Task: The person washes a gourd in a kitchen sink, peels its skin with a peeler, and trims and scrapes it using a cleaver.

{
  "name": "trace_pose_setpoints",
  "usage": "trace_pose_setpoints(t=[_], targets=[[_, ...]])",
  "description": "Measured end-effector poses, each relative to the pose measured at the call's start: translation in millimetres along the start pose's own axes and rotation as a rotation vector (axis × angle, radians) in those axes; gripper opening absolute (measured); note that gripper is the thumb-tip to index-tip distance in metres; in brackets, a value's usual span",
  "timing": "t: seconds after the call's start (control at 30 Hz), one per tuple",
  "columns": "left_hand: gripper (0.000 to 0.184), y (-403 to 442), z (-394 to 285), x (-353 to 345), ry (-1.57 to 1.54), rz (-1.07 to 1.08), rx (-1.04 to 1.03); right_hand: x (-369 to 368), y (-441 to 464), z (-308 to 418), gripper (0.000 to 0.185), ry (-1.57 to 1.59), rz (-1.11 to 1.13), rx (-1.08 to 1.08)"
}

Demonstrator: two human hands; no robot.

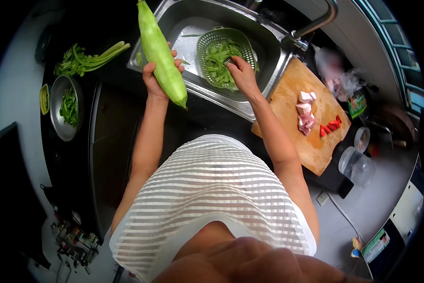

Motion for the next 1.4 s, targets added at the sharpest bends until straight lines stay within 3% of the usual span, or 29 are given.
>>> trace_pose_setpoints(t=[0.17, 0.3, 0.37, 0.43, 0.5, 0.53, 0.57, 0.63, 0.67, 0.7, 0.77, 0.9, 0.97, 1.03, 1.13, 1.17, 1.23, 1.27, 1.4], targets=[[0.069, -9.3, 17.9, 1.7, 0.005, 0.006, 0.083, 11.8, 3.6, -29.9, 0.03, -0.025, -0.001, -0.055], [0.073, -21.9, 16.8, 8.4, 0.025, -0.014, 0.101, 28.7, -2.0, -64.6, 0.03, 0.408, -0.059, -0.369], [0.075, -27.8, 13.6, 11.8, 0.053, -0.027, 0.103, 38.1, 1.4, -69.9, 0.026, 0.387, -0.048, -0.323], [0.076, -32.4, 9.6, 15.1, 0.076, -0.03, 0.1, 47.8, 7.7, -88.6, 0.028, 0.333, -0.068, -0.267], [0.076, -35.6, 8.4, 17.8, 0.062, -0.019, 0.111, 54.7, 7.5, -73.1, 0.031, -0.315, -0.037, -0.2], [0.073, -37.2, 6.7, 20.4, 0.035, -0.024, 0.108, 47.3, 3.4, -73.9, 0.027, -0.417, 0.112, -0.338], [0.071, -38.5, -0.4, 23.8, 0.007, -0.022, 0.103, 45.4, -0.1, -78.1, 0.027, -0.421, 0.107, -0.35], [0.071, -40.5, -12.3, 30.0, 0.008, -0.024, 0.119, 10.2, -6.7, -80.1, 0.02, -0.704, 0.513, -0.27], [0.071, -42.4, -16.6, 33.0, 0.019, -0.029, 0.125, -4.8, -16.2, -97.5, 0.024, -0.848, 0.733, -0.393], [0.071, -43.6, -20.1, 35.5, 0.01, -0.031, 0.128, -13.2, -16.9, -99.6, 0.024, -0.85, 0.734, -0.403], [0.07, -42.0, -6.2, 35.4, 0.029, -0.068, 0.149, -17.9, -41.9, -146.0, 0.028, -1.014, 0.987, -0.575], [0.071, -51.2, -31.8, 51.8, 0.029, -0.069, 0.157, -47.5, -28.8, -164.5, 0.036, -0.999, 1.07, -0.697], [0.073, -55.3, -34.7, 57.9, 0.009, -0.063, 0.183, -57.2, -8.5, -159.3, 0.045, -0.89, 0.872, -0.458], [0.075, -56.9, -23.7, 54.6, 0.084, -0.112, 0.211, -50.8, -5.7, -200.6, 0.045, -0.951, 0.814, -0.402], [0.079, -62.6, -35.7, 64.0, 0.159, -0.152, 0.223, -70.6, -3.0, -224.7, 0.041, -0.925, 0.887, -0.479], [0.079, -64.5, -38.4, 65.6, 0.156, -0.162, 0.229, -72.9, -14.4, -232.2, 0.042, -0.807, 0.964, -0.657], [0.075, -66.4, -41.4, 67.0, 0.075, -0.145, 0.223, -72.4, -15.4, -232.8, 0.04, -0.809, 0.839, -0.705], [0.075, -68.1, -43.2, 69.4, 0.069, -0.153, 0.226, -75.8, -13.9, -230.1, 0.036, -0.848, 0.935, -0.615], [0.074, -68.1, -48.3, 76.5, 0.058, -0.185, 0.232, -71.4, -16.0, -231.7, 0.033, -0.785, 1.062, -0.712]])
Point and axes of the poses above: each hand's wrist, its own y-axis towards the middle knuckle, its own x-axis out of the back of the hand, z = x × y, the point moved 9 cm from there along y, towards the middle knuckle, and after that the axes turned 12 degrees about z, right-handed, at the moved point
